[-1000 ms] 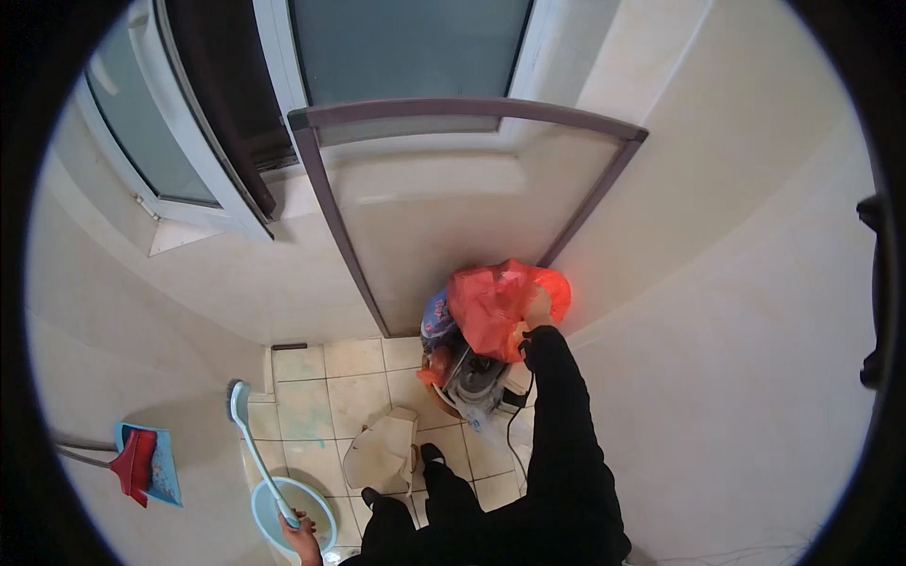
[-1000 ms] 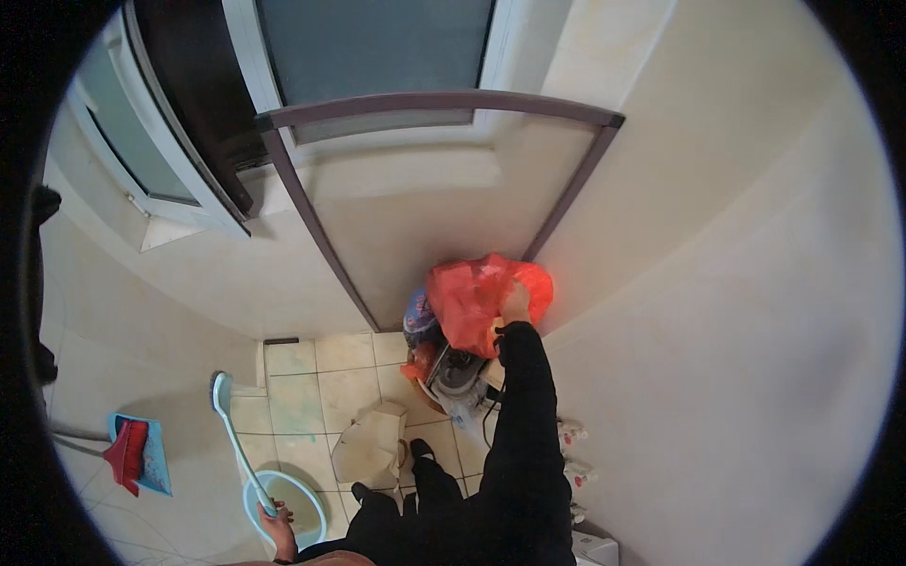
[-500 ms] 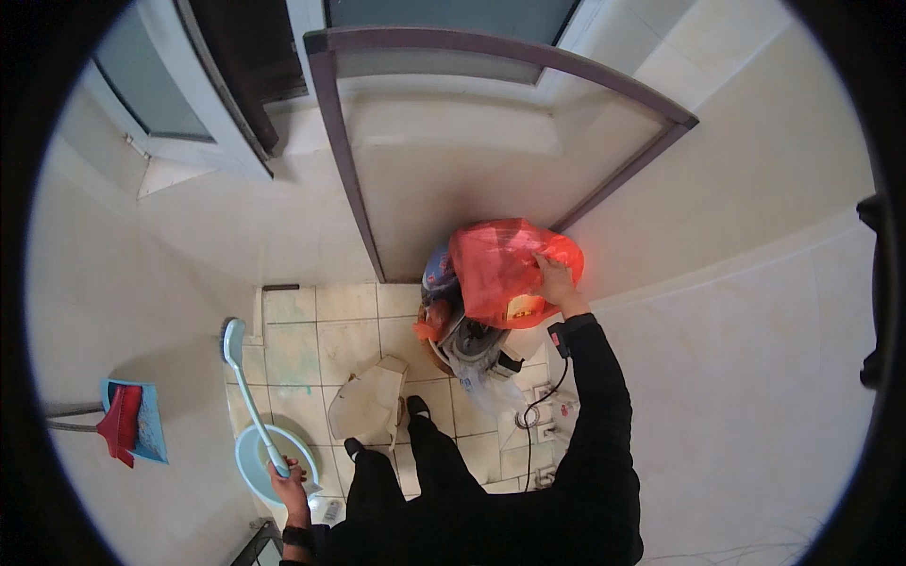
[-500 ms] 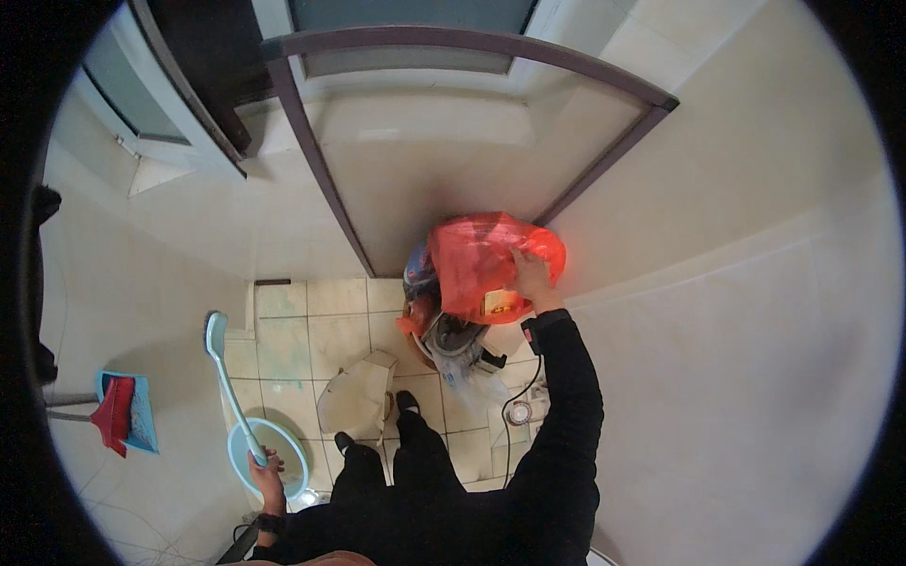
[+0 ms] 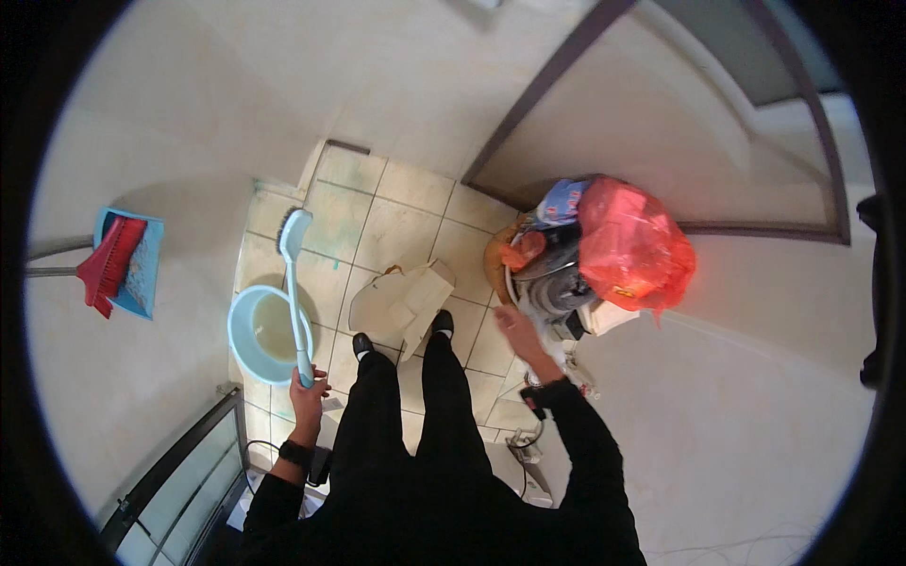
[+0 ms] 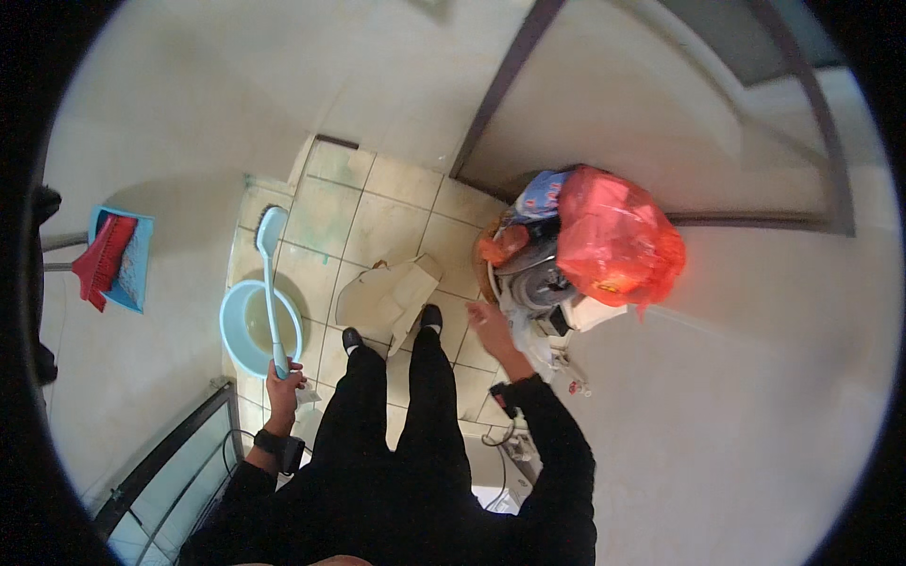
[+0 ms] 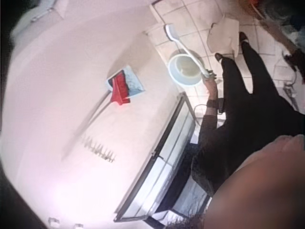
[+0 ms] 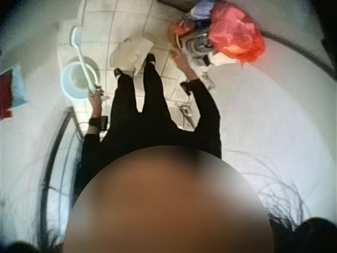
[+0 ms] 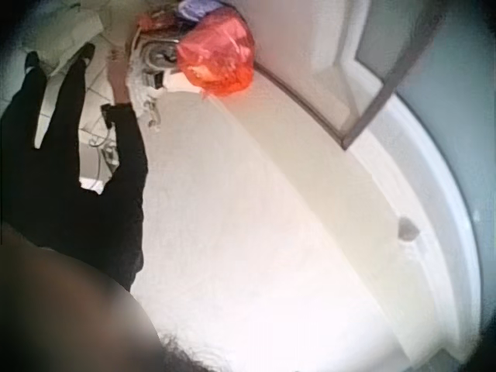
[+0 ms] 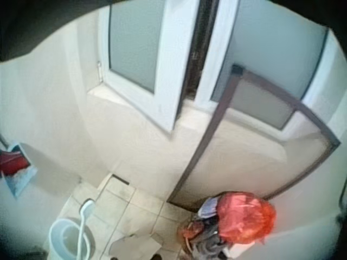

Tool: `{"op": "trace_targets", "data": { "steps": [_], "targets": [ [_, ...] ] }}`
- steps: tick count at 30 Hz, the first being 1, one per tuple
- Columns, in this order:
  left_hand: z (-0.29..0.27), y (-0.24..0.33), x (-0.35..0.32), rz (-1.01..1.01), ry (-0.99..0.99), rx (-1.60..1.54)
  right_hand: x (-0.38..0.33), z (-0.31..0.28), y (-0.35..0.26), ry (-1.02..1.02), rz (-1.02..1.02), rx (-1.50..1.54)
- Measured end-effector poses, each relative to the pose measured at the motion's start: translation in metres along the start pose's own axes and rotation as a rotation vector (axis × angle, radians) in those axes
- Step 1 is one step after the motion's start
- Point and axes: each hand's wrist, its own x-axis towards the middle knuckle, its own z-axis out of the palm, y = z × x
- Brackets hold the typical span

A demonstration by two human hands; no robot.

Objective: The person kneels on a tiled bathroom floor, pours a teal cleaning liquid from a bottle onto the tiles, and scrubs the area with a long-handled brush. The person moves the brush back and forth over the treated tiles while a basin of water sits nearby.

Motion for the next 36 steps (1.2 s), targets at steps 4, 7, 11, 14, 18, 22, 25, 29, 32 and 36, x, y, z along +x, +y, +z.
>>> {"op": "trace_targets", "data": {
  "steps": [4, 7, 11, 14, 18, 22, 25, 29, 32, 36],
  "targets": [
    [-0.040, -0.041, 0.012, -0.110, 0.029, 0.101, 0.048, 0.172, 0.081, -0.394, 0.547, 0.266],
    [-0.074, -0.082, 0.006, -0.164, 0.057, 0.208, 0.086, 0.270, 0.152, -0.280, 0.692, 0.106],
    [-0.111, -0.127, -0.008, -0.252, 0.145, 0.403, 0.130, 0.348, 0.229, 0.013, 0.653, 0.131],
    [-0.125, -0.146, -0.018, -0.290, 0.216, 0.366, 0.144, 0.362, 0.253, 0.065, 0.767, 0.444],
    [-0.130, -0.157, -0.026, -0.321, 0.220, 0.274, 0.137, 0.336, 0.233, 0.135, 0.670, 0.513],
    [-0.141, -0.156, -0.036, -0.303, 0.223, 0.238, 0.111, 0.275, 0.165, 0.030, 0.699, 0.612],
    [-0.160, -0.148, -0.046, -0.274, 0.182, 0.170, 0.089, 0.218, 0.104, -0.045, 0.612, 0.611],
    [-0.198, -0.139, -0.072, -0.226, 0.186, 0.181, 0.066, 0.150, 0.032, -0.066, 0.633, 0.715],
    [-0.219, -0.145, -0.108, -0.166, 0.273, 0.165, 0.057, 0.118, -0.014, -0.156, 0.609, 0.640],
    [-0.222, -0.175, -0.181, -0.244, 0.429, 0.122, 0.053, 0.105, -0.071, -0.331, 0.538, 0.527]
  ]
}}
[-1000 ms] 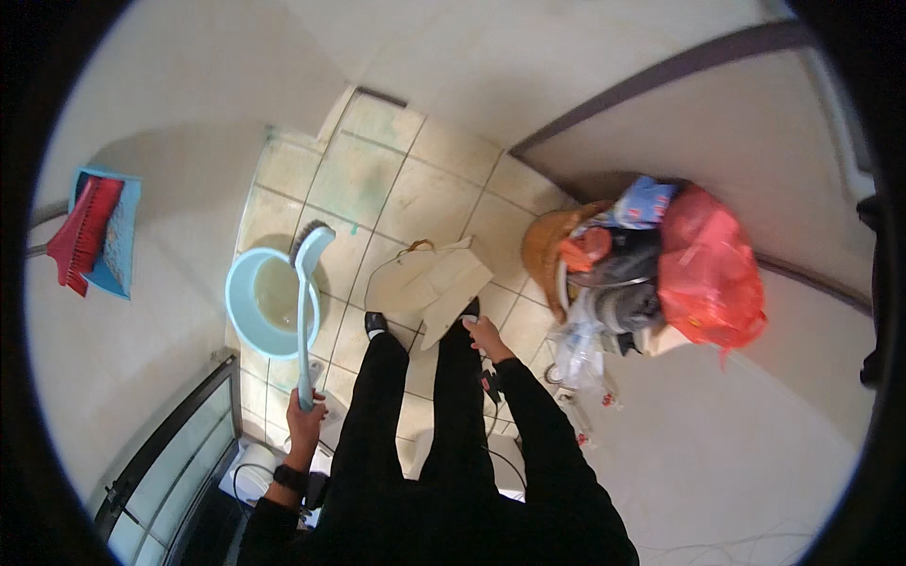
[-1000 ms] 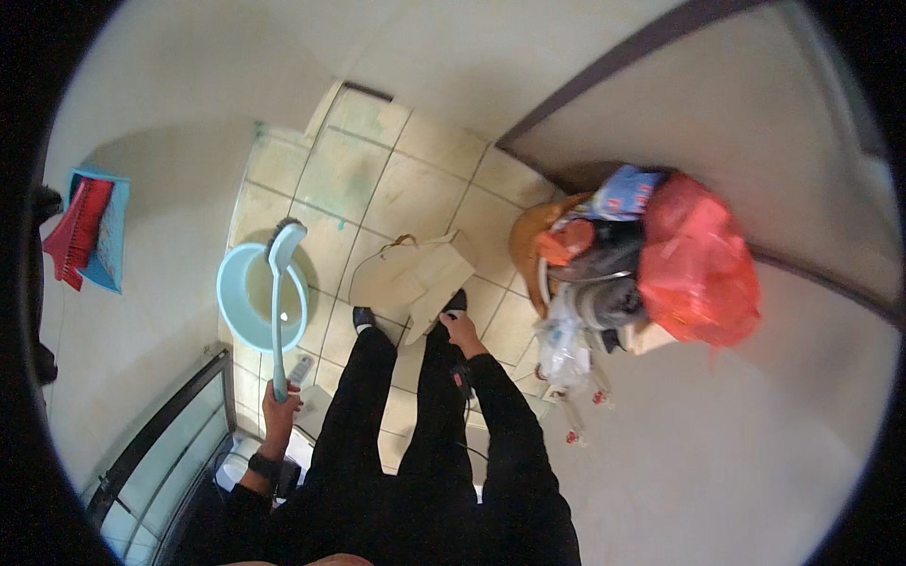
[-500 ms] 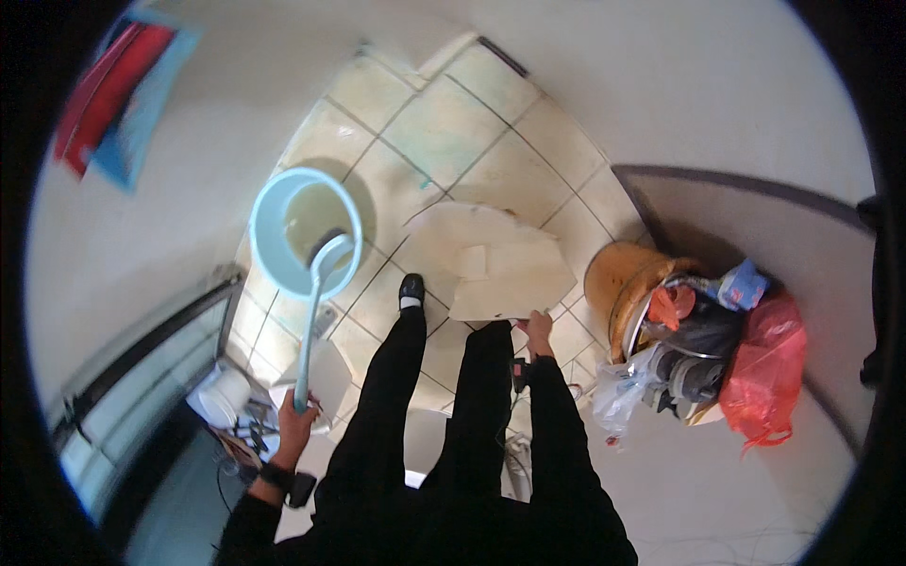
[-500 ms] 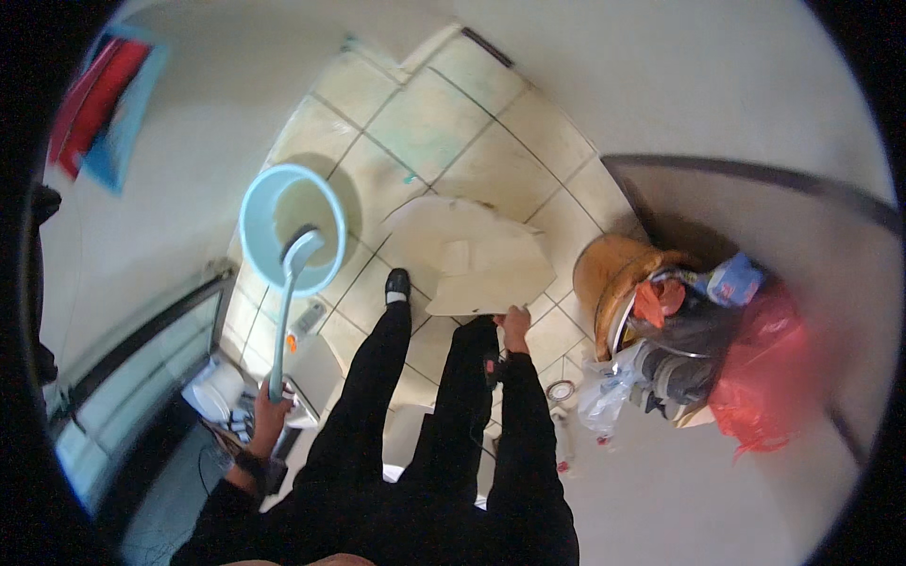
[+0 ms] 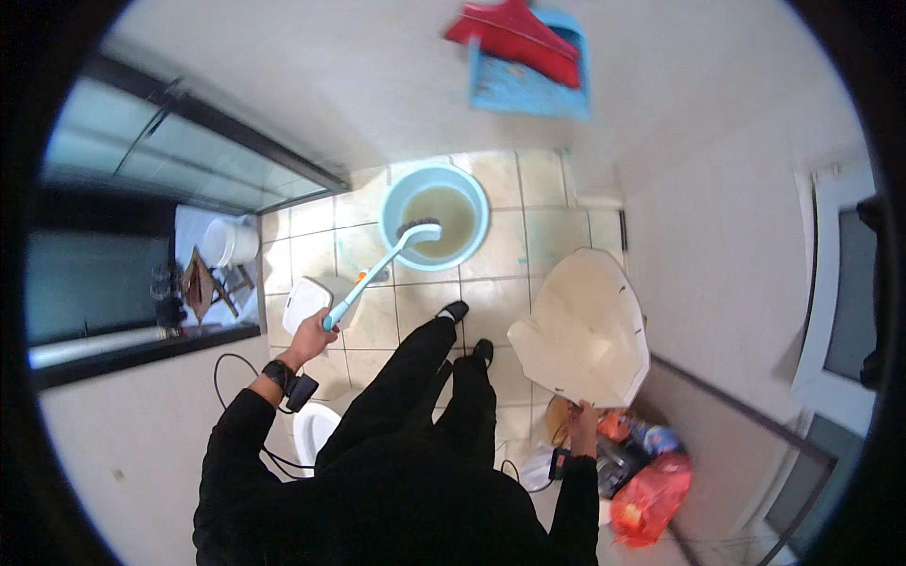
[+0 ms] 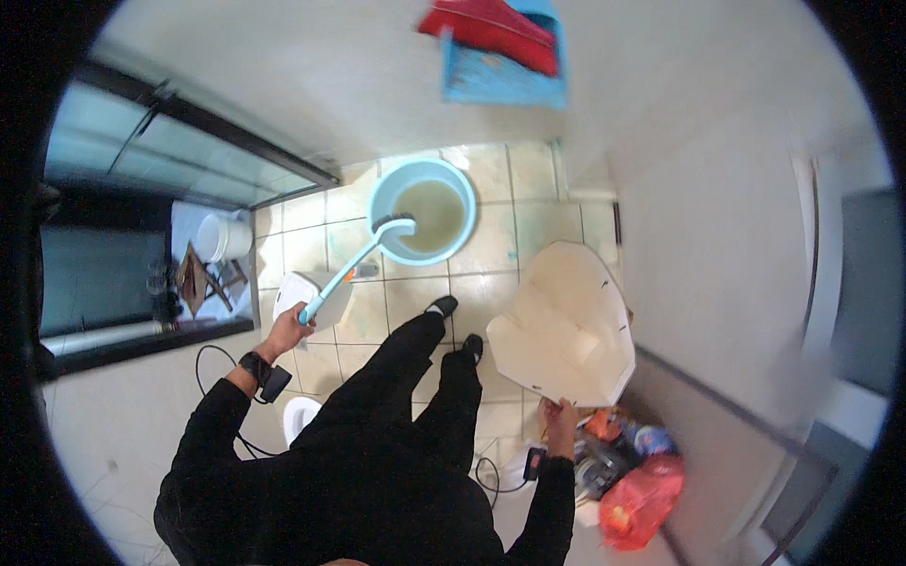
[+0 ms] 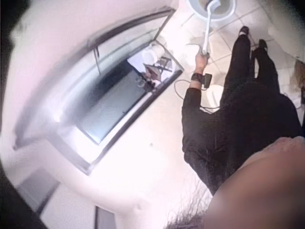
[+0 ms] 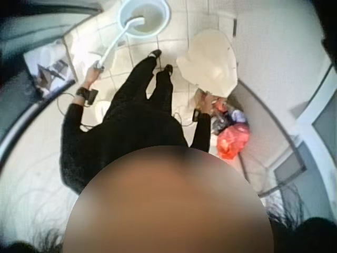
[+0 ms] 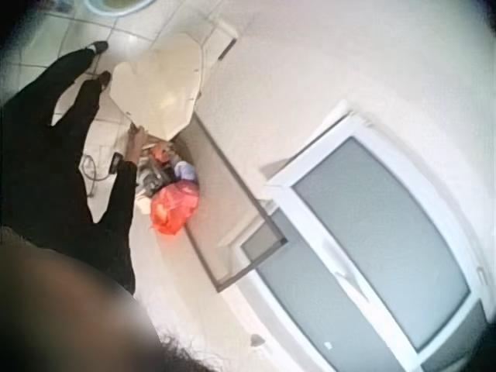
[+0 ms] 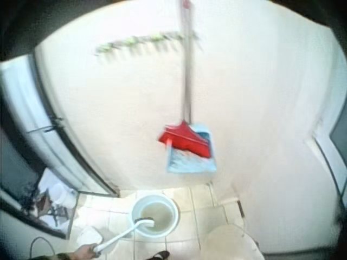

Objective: The person kneels on a tiled bathroom floor, pours a teal cleaning liquid from a bottle onto the tiles, and scrubs the area with a long-handled brush. The person moves the brush back and forth over the treated tiles while a basin of water sits nearby.

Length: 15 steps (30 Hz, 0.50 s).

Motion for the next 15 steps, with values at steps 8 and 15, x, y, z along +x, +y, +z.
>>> {"op": "trace_targets", "data": {
  "steps": [8, 15],
  "targets": [
    [0.037, -0.085, -0.148, -0.279, 0.354, -0.675, -0.038, 0.098, -0.044, -0.354, 0.085, -0.252],
    [0.072, -0.102, -0.167, -0.386, 0.665, -1.076, -0.047, 0.266, -0.046, -0.606, 0.230, -0.478]
  ]
}}
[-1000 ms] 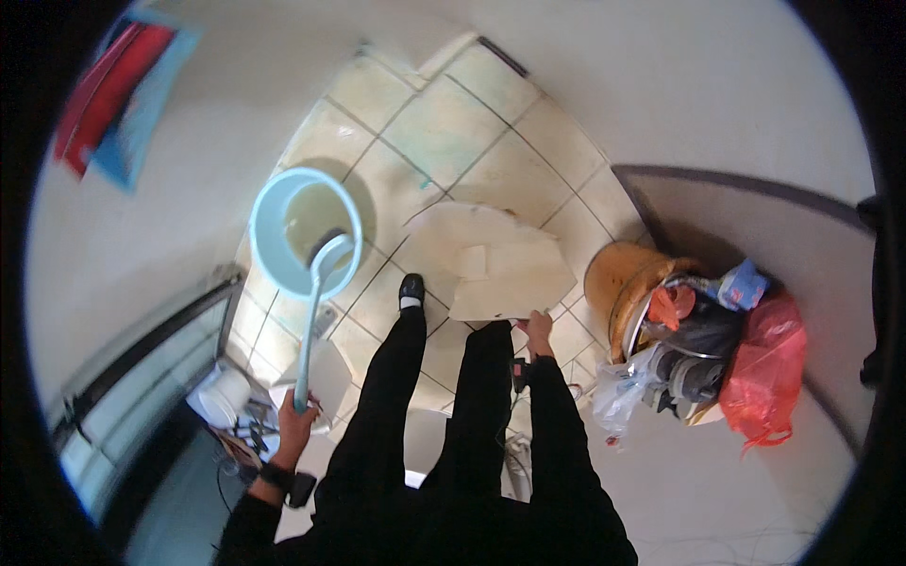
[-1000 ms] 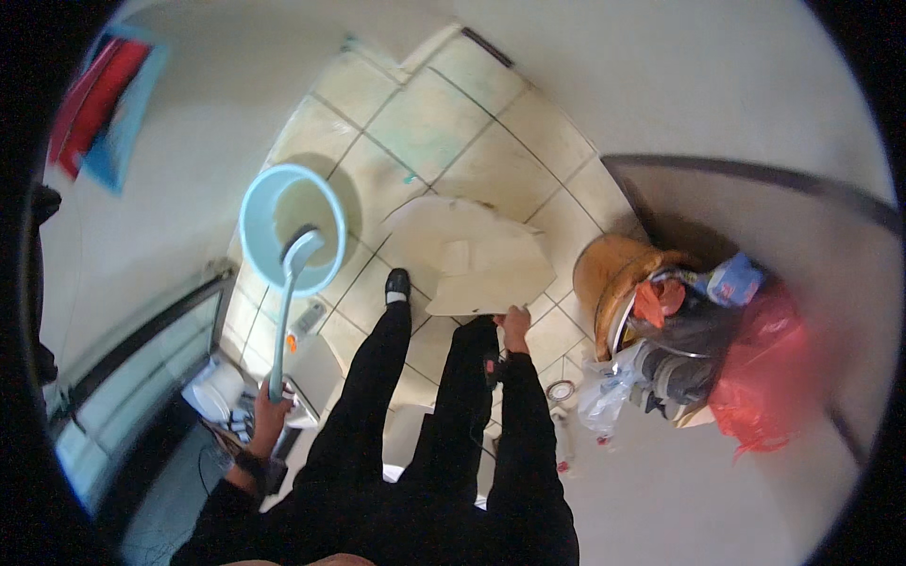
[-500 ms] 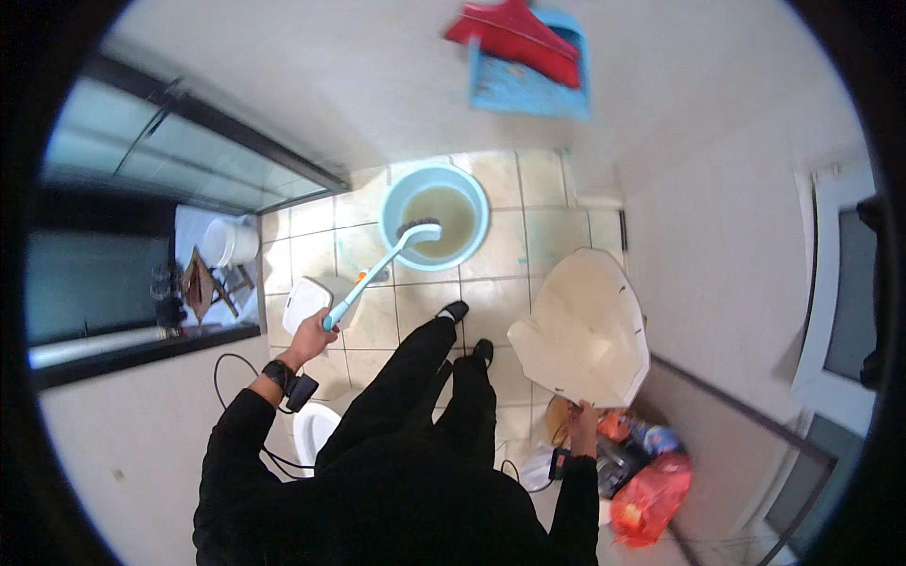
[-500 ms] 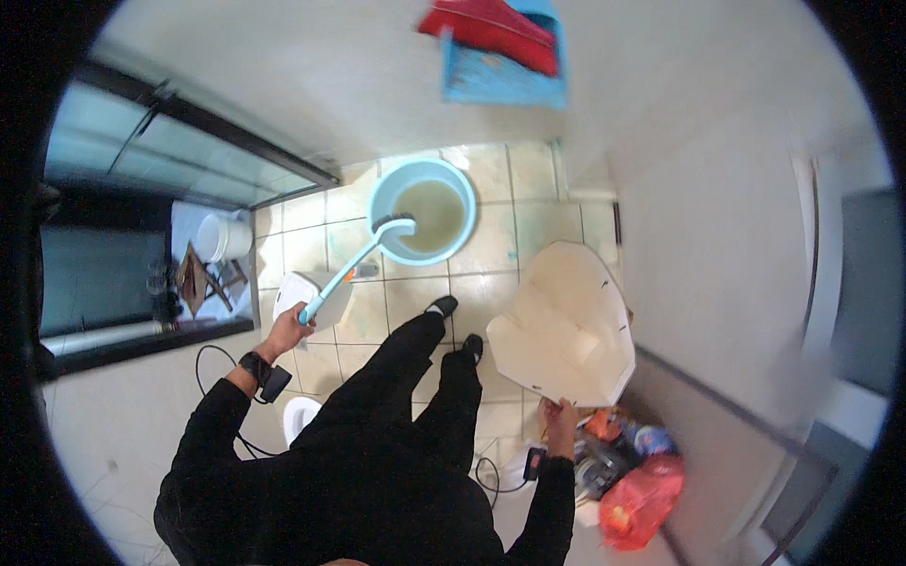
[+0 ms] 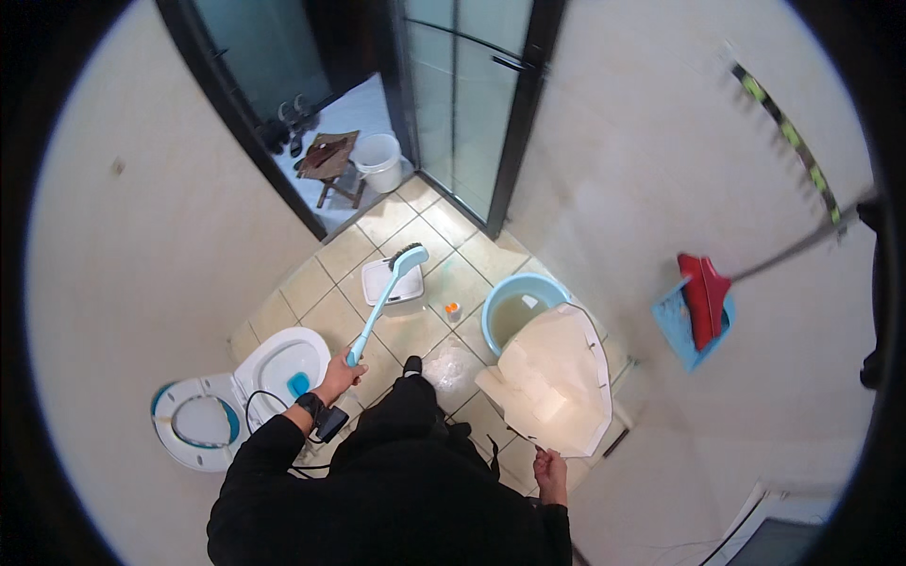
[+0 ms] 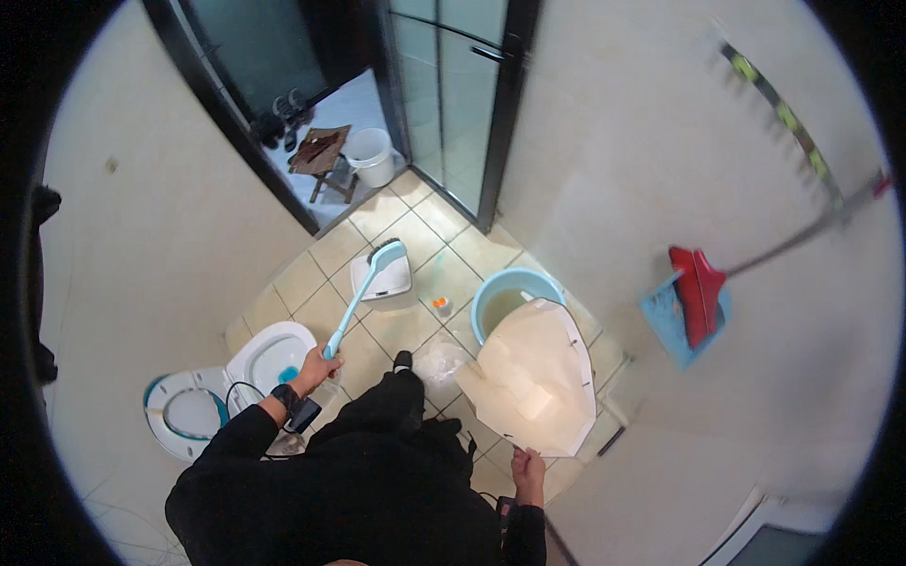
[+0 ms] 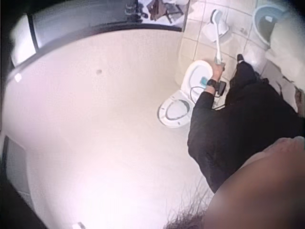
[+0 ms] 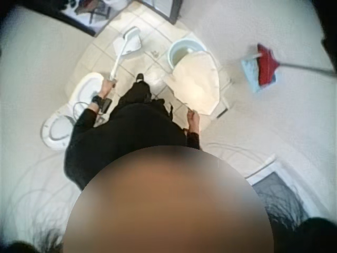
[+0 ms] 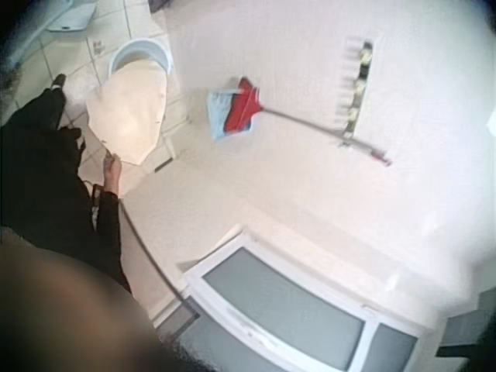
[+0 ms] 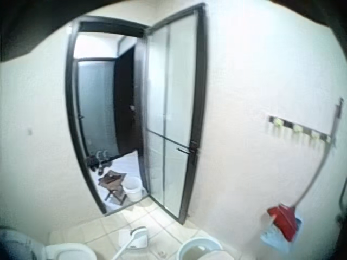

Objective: The person kneels on a tiled bathroom floor, pours a teal cleaning liquid from a bottle onto the tiles, and scrubs the area with a long-handled brush. The person moves the brush back and forth over the treated tiles while a basin of water sits nearby.

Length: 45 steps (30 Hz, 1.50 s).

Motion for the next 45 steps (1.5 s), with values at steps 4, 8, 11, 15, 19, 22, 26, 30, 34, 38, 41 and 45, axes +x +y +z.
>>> {"op": "trace_targets", "data": {
  "steps": [4, 8, 11, 15, 19, 22, 26, 30, 34, 38, 41, 45],
  "targets": [
    [0.005, -0.012, 0.007, 0.016, 0.111, -0.161, 0.052, 0.077, -0.033, -0.048, 0.118, -0.178],
    [-0.010, -0.024, 0.015, 0.025, 0.199, -0.290, 0.095, 0.152, -0.040, -0.008, 0.182, -0.288],
    [-0.037, -0.029, 0.025, 0.020, 0.268, -0.350, 0.124, 0.211, -0.026, -0.113, 0.219, -0.292],
    [-0.075, -0.039, 0.035, -0.031, 0.329, -0.370, 0.157, 0.290, 0.009, -0.161, 0.325, -0.306],
    [-0.092, -0.058, 0.027, -0.069, 0.373, -0.450, 0.188, 0.367, 0.043, -0.173, 0.366, -0.346],
    [-0.094, -0.071, 0.013, -0.141, 0.456, -0.443, 0.220, 0.434, 0.064, -0.223, 0.478, -0.339],
    [-0.085, -0.071, 0.002, -0.217, 0.546, -0.342, 0.281, 0.540, 0.093, -0.354, 0.571, -0.353],
    [-0.071, -0.062, -0.004, -0.292, 0.667, -0.212, 0.353, 0.651, 0.133, -0.378, 0.573, -0.185],
    [-0.053, -0.060, -0.009, -0.456, 0.718, -0.219, 0.419, 0.746, 0.184, -0.340, 0.540, -0.164],
    [-0.031, -0.058, -0.017, -0.550, 0.721, -0.128, 0.466, 0.827, 0.228, -0.291, 0.542, -0.036],
    [-0.015, -0.047, -0.026, -0.616, 0.702, -0.338, 0.484, 0.883, 0.251, -0.408, 0.526, 0.098],
    [-0.008, -0.025, -0.029, -0.794, 0.718, -0.411, 0.475, 0.924, 0.277, -0.782, 0.731, 0.043]
  ]
}}
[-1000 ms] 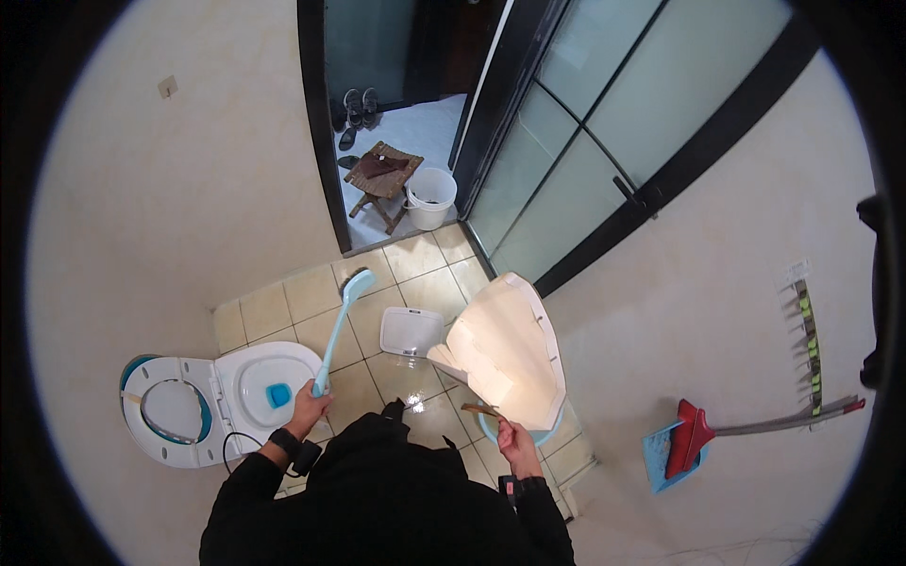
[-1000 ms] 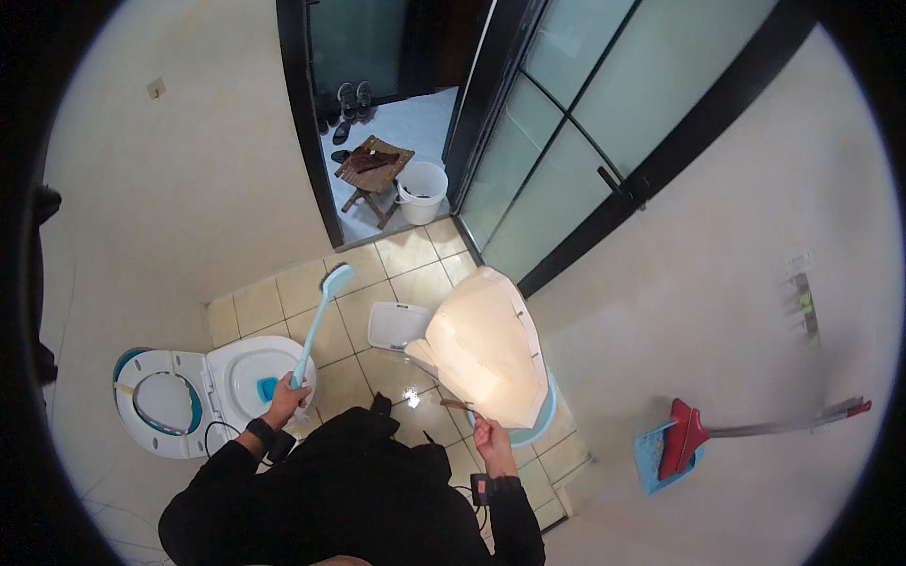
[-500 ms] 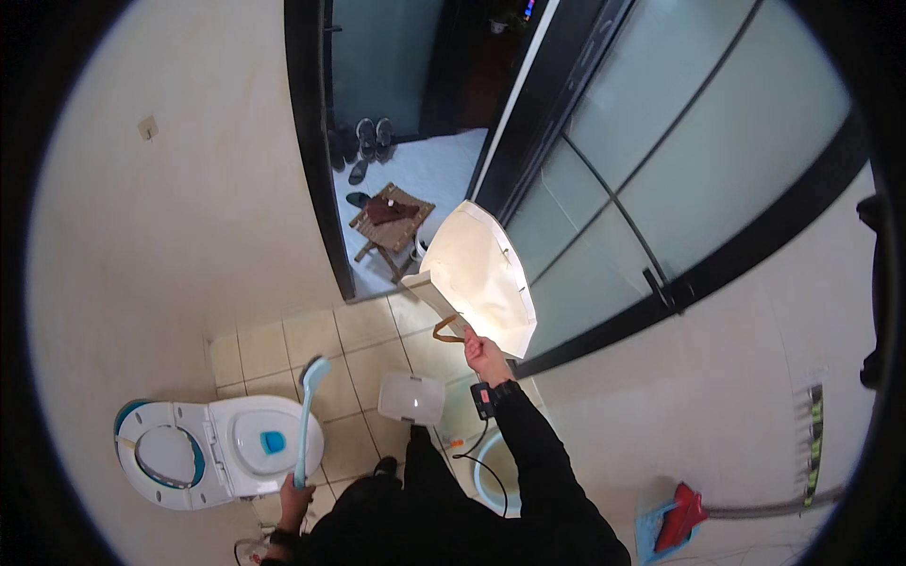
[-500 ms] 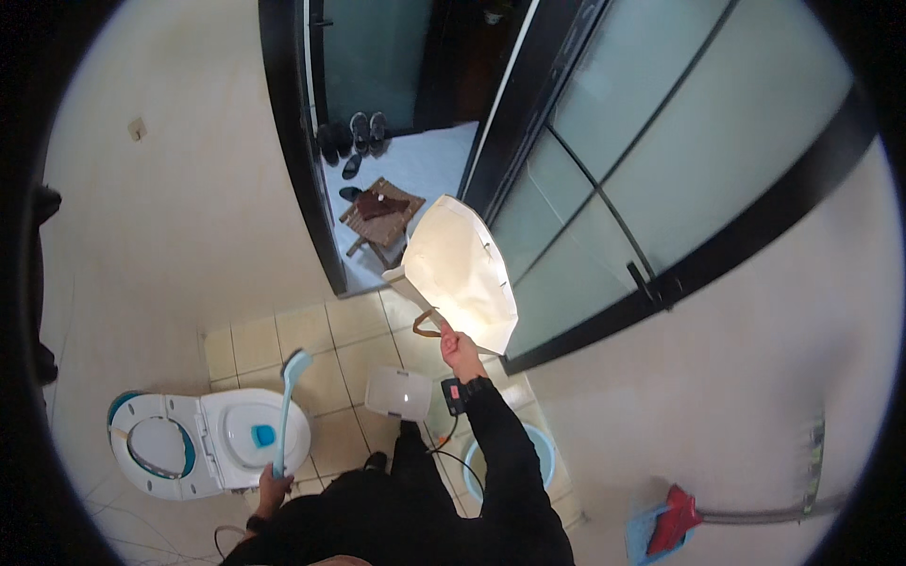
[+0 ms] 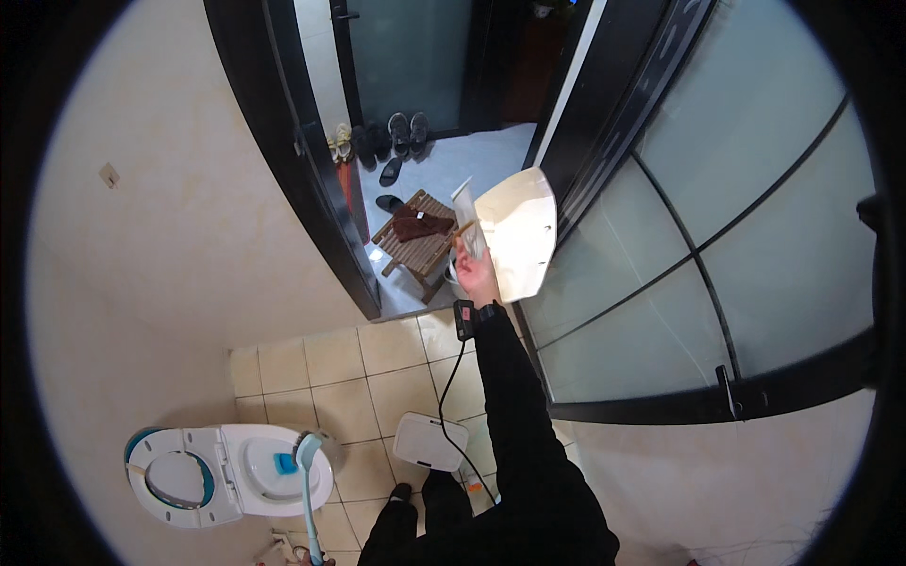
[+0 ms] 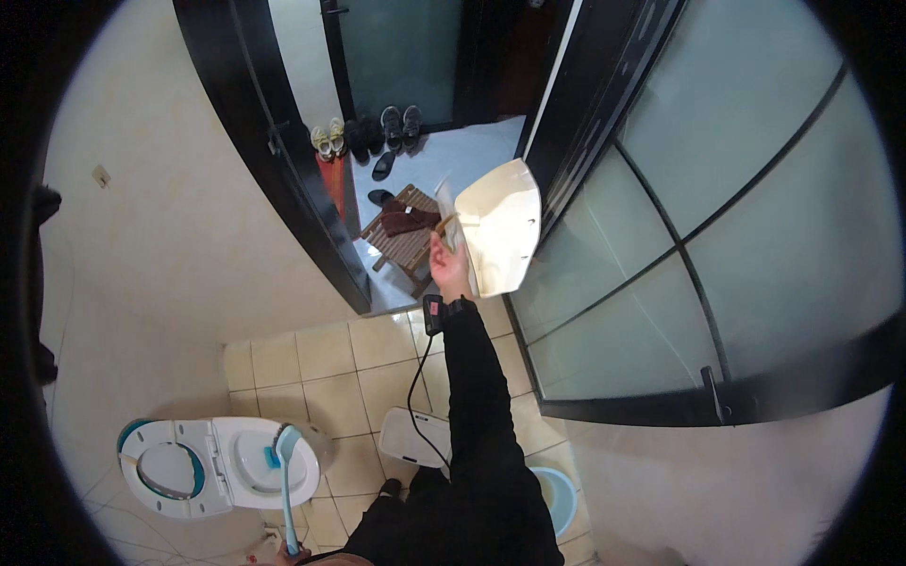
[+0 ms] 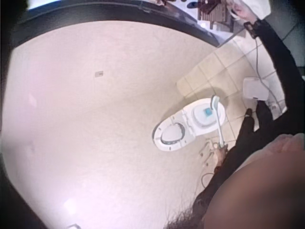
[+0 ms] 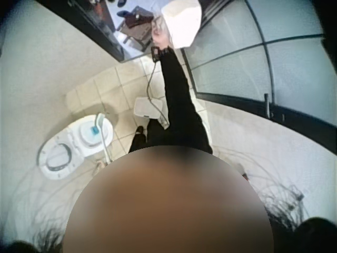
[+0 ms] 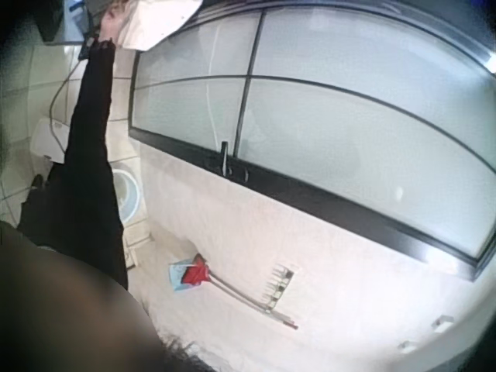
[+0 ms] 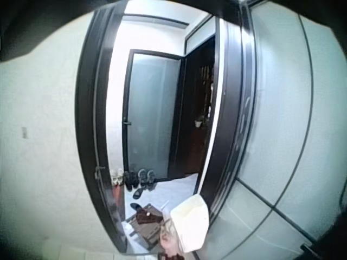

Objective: The person kneels on a tiled bathroom floor, pours a teal cleaning liquid from a bottle onto the tiles, and scrubs the area with a long-handled brush. The person moves the brush back and forth over the treated tiles while a basin of water sits nearby.

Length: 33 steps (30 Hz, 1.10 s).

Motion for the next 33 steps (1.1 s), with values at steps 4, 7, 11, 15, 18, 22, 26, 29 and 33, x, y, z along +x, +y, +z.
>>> {"op": "trace_targets", "data": {
  "steps": [4, 7, 11, 15, 18, 22, 26, 29, 33],
  "targets": [
    [0.008, 0.024, -0.002, 0.036, 0.002, -0.054, -0.034, 0.015, 0.049, 0.042, 0.150, -0.487],
    [0.016, 0.044, 0.004, 0.081, 0.007, -0.138, -0.106, 0.041, 0.083, 0.062, 0.186, -0.760],
    [0.020, 0.069, 0.010, 0.194, -0.069, -0.116, -0.232, 0.116, 0.100, -0.306, 0.227, -0.852],
    [0.016, 0.094, 0.017, 0.298, -0.187, -0.045, -0.354, 0.206, 0.110, -0.972, 0.235, -0.850],
    [0.010, 0.114, 0.031, 0.510, -0.287, 0.128, -0.428, 0.251, 0.132, -1.541, 0.165, -0.838],
    [0.006, 0.140, 0.055, 0.579, -0.454, 0.200, -0.510, 0.264, 0.178, -1.461, -0.114, -1.064],
    [0.011, 0.161, 0.069, 0.666, -0.650, 0.264, -0.589, 0.240, 0.220, -1.192, -0.390, -1.201],
    [0.020, 0.169, 0.066, 0.702, -0.793, 0.345, -0.648, 0.218, 0.248, -1.072, -0.608, -1.297],
    [0.037, 0.168, 0.042, 0.742, -0.960, 0.550, -0.719, 0.199, 0.290, -0.983, -0.763, -1.499]
  ]
}}
